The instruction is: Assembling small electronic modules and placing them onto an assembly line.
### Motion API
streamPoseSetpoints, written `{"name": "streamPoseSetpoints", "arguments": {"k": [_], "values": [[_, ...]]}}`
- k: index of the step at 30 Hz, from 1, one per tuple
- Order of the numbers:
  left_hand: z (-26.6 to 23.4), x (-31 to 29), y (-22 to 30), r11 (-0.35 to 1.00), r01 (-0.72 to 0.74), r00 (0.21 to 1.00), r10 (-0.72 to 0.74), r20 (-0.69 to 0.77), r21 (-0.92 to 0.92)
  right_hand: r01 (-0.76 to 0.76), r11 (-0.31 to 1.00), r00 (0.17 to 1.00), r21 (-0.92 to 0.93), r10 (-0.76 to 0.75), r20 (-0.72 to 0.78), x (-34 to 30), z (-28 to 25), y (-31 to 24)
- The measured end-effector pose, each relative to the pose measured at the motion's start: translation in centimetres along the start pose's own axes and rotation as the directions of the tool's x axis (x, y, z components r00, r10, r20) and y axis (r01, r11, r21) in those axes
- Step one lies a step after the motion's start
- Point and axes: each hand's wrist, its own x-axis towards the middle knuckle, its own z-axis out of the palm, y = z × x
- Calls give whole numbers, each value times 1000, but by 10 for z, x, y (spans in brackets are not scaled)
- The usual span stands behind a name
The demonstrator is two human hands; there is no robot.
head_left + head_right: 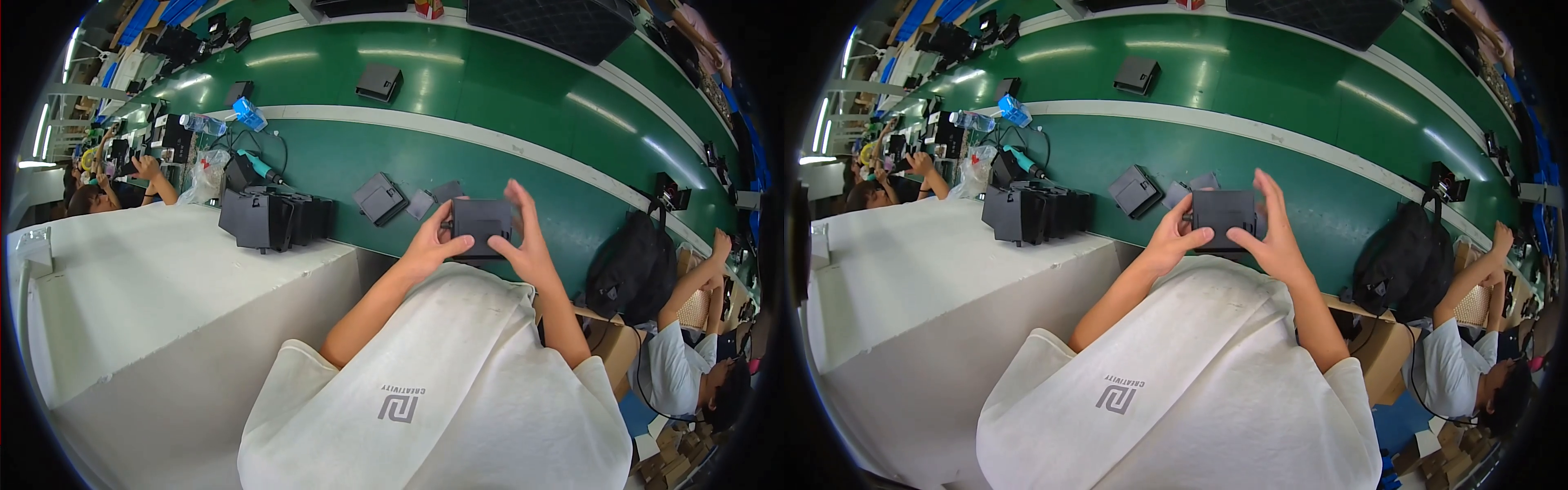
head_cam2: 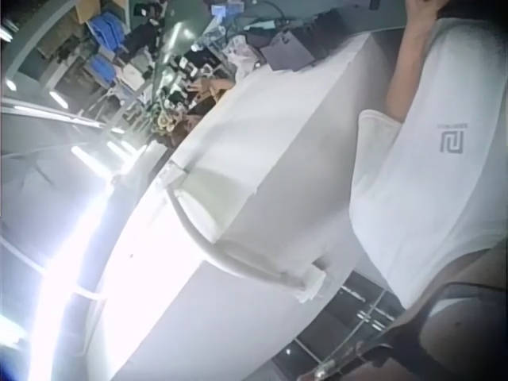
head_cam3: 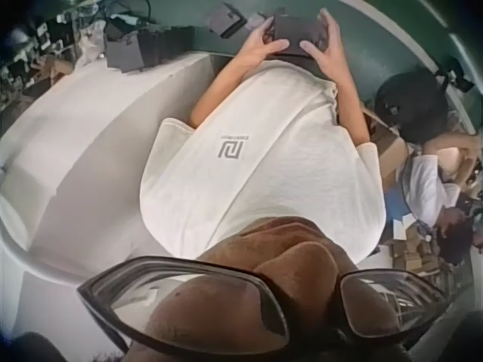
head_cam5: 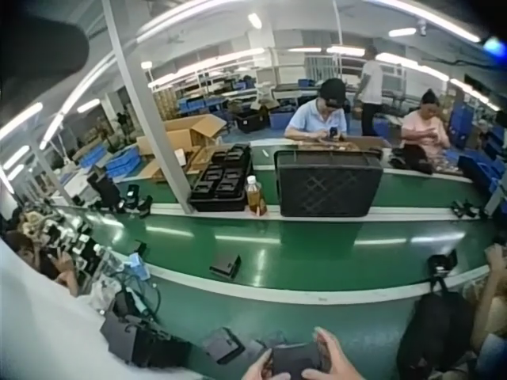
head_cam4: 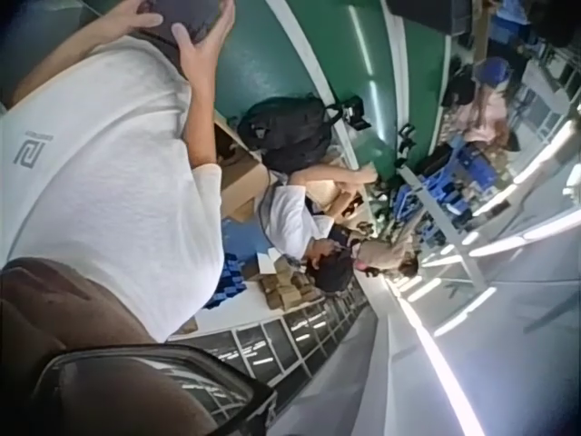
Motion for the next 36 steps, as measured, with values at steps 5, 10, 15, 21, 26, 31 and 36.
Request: {"name": "streamPoseSetpoints", "arguments": {"k": [5, 10, 15, 21, 26, 31, 36], "values": [[4, 2, 7, 997, 9, 999, -12, 49, 71, -303, 908, 950, 290, 312, 15, -3, 1, -3], [6, 0, 7, 999, -6, 990, 12, 139, -42, -276, 925, 960, 259, 280, 23, -6, -3, -15], [10, -1, 17, 999, -36, 985, 35, 170, 3, -358, 852, 926, 383, 378, 24, -7, -12, -4], [11, 2, 18, 988, 4, 989, -27, 143, 154, -453, 830, 872, 325, 489, -34, 11, -3, -1], [3, 6, 10, 999, -27, 985, 30, 170, -23, -478, 737, 812, 477, 579, -81, 7, 1, 4], [5, 3, 9, 998, -61, 987, 63, 150, -17, 146, 910, 981, -388, -184, -62, 7, -5, -12], [12, 3, 25, 998, -70, 981, 69, 181, 2, 188, 918, 981, -351, -160, 107, 6, -7, -10]]}}
